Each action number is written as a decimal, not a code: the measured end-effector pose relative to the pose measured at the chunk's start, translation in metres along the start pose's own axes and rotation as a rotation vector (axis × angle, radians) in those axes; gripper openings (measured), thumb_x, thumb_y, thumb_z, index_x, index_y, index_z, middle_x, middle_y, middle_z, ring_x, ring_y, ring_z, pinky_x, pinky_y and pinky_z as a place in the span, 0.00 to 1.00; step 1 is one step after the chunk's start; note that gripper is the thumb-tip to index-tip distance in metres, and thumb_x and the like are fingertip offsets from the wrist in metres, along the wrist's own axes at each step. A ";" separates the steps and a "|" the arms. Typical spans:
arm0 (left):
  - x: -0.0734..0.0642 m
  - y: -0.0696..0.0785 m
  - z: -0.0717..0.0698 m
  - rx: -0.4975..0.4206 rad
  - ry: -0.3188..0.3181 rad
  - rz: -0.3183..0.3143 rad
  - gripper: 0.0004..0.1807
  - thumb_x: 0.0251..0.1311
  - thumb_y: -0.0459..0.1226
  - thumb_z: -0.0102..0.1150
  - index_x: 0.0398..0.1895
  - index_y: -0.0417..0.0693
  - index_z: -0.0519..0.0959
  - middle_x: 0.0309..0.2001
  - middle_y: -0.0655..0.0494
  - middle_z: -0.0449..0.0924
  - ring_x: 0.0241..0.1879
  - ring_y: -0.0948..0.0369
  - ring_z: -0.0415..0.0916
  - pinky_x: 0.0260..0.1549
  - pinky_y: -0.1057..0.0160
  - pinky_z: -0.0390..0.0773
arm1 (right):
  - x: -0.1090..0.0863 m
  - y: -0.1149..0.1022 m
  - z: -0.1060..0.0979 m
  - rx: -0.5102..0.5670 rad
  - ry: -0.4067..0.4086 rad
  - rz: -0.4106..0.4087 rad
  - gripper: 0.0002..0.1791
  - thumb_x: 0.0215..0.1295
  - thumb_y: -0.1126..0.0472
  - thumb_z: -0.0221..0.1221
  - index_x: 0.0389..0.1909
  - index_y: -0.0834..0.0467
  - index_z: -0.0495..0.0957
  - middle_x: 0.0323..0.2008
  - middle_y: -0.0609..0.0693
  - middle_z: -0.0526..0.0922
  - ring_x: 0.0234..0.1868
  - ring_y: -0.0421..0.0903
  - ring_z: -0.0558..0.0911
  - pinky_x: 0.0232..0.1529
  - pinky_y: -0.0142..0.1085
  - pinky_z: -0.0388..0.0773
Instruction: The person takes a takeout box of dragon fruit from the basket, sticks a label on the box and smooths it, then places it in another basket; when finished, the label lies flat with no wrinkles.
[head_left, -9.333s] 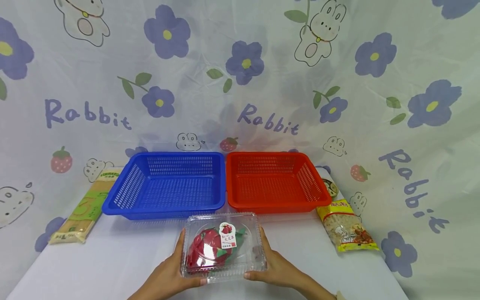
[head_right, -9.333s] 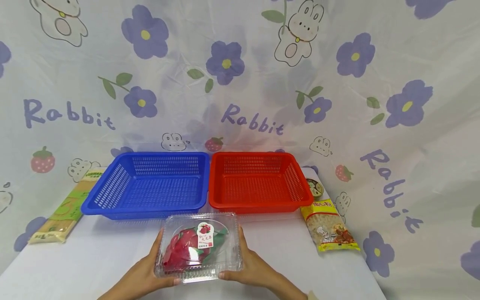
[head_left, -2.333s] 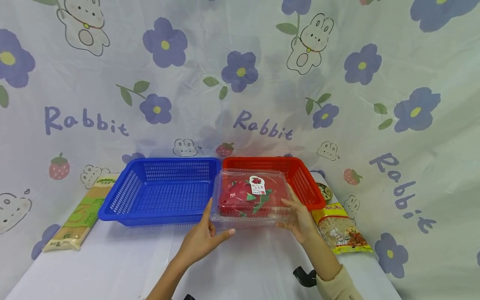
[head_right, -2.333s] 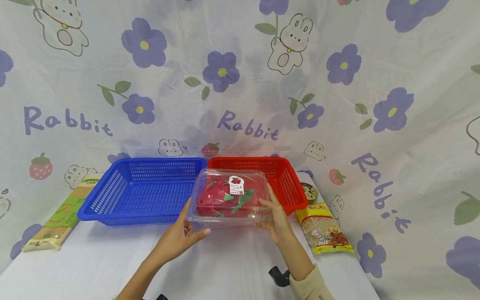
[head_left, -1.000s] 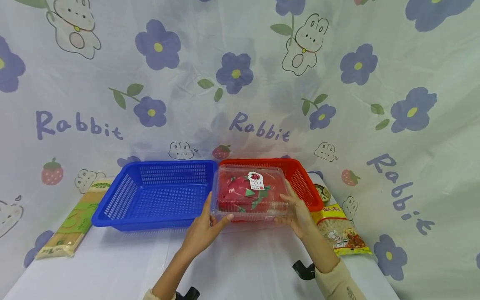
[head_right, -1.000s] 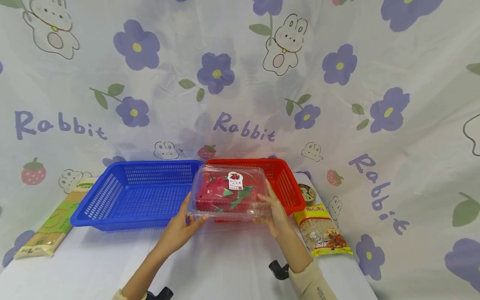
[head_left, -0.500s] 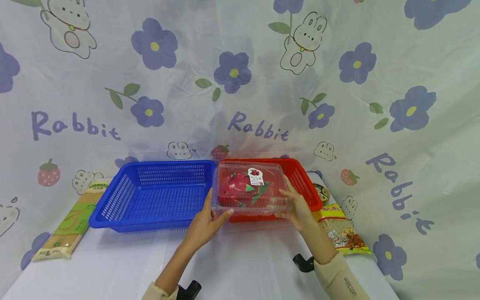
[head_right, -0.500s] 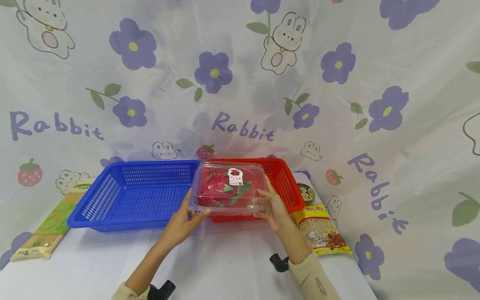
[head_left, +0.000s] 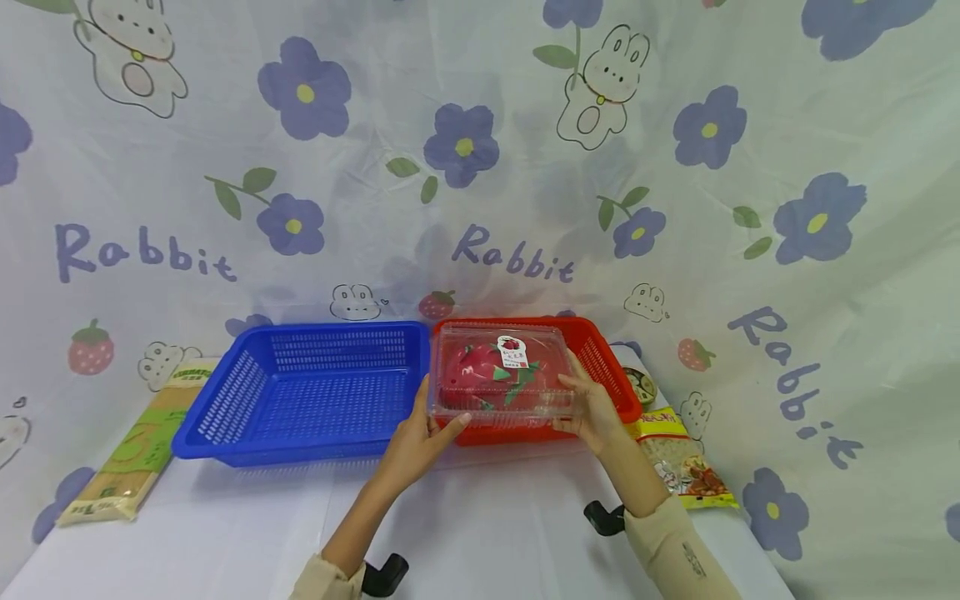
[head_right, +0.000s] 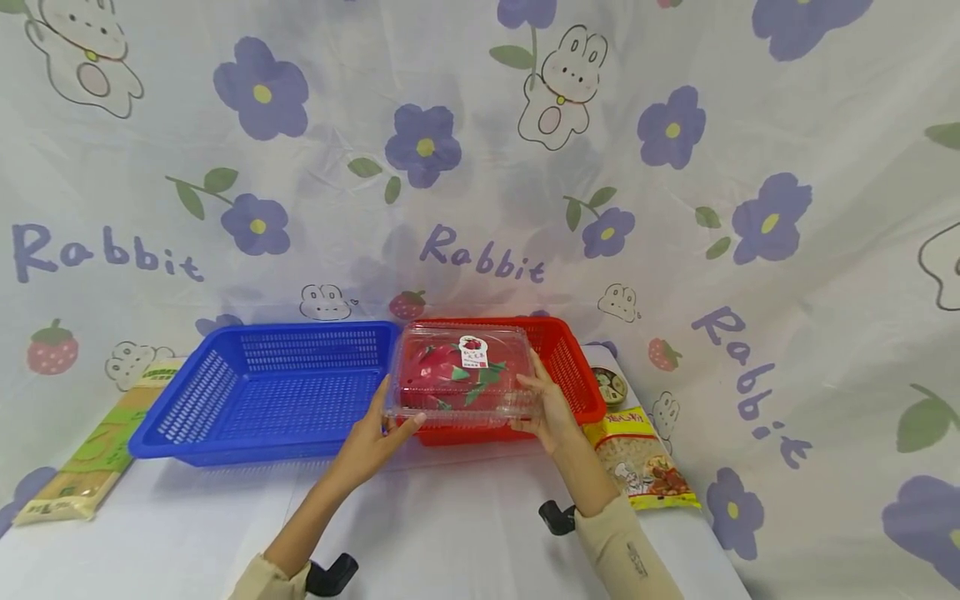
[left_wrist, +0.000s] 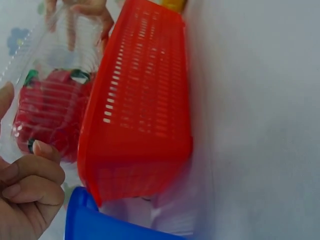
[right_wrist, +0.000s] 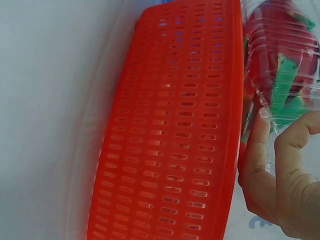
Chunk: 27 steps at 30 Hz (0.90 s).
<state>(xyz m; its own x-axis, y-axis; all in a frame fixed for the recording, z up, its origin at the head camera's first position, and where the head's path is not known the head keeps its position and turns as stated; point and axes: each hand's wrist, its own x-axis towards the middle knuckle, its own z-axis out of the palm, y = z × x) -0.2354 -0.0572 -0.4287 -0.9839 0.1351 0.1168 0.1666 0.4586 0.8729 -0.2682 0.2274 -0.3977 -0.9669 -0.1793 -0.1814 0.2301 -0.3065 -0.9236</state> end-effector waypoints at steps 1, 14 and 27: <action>0.001 0.000 0.000 0.003 0.001 0.002 0.56 0.60 0.59 0.62 0.81 0.58 0.38 0.20 0.55 0.65 0.18 0.62 0.62 0.16 0.67 0.61 | 0.001 0.000 0.000 0.003 -0.001 0.003 0.35 0.75 0.56 0.44 0.78 0.32 0.46 0.74 0.59 0.54 0.60 0.56 0.68 0.35 0.36 0.81; 0.009 -0.006 0.001 0.072 0.027 -0.005 0.55 0.59 0.63 0.60 0.81 0.58 0.40 0.20 0.56 0.65 0.17 0.62 0.62 0.15 0.66 0.58 | 0.013 0.001 -0.004 0.032 -0.031 -0.003 0.34 0.76 0.56 0.42 0.78 0.32 0.46 0.75 0.58 0.52 0.58 0.54 0.69 0.31 0.34 0.80; 0.008 -0.011 0.004 0.116 0.023 -0.038 0.53 0.59 0.64 0.59 0.81 0.64 0.43 0.20 0.55 0.67 0.18 0.61 0.63 0.16 0.65 0.59 | 0.020 0.001 -0.010 0.033 -0.019 0.010 0.33 0.78 0.55 0.39 0.79 0.33 0.44 0.73 0.59 0.56 0.55 0.53 0.71 0.30 0.32 0.79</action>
<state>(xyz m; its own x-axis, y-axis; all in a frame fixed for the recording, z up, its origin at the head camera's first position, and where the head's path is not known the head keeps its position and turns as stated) -0.2447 -0.0572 -0.4389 -0.9907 0.0961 0.0962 0.1338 0.5616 0.8165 -0.2886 0.2326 -0.4051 -0.9624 -0.1999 -0.1840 0.2437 -0.3353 -0.9101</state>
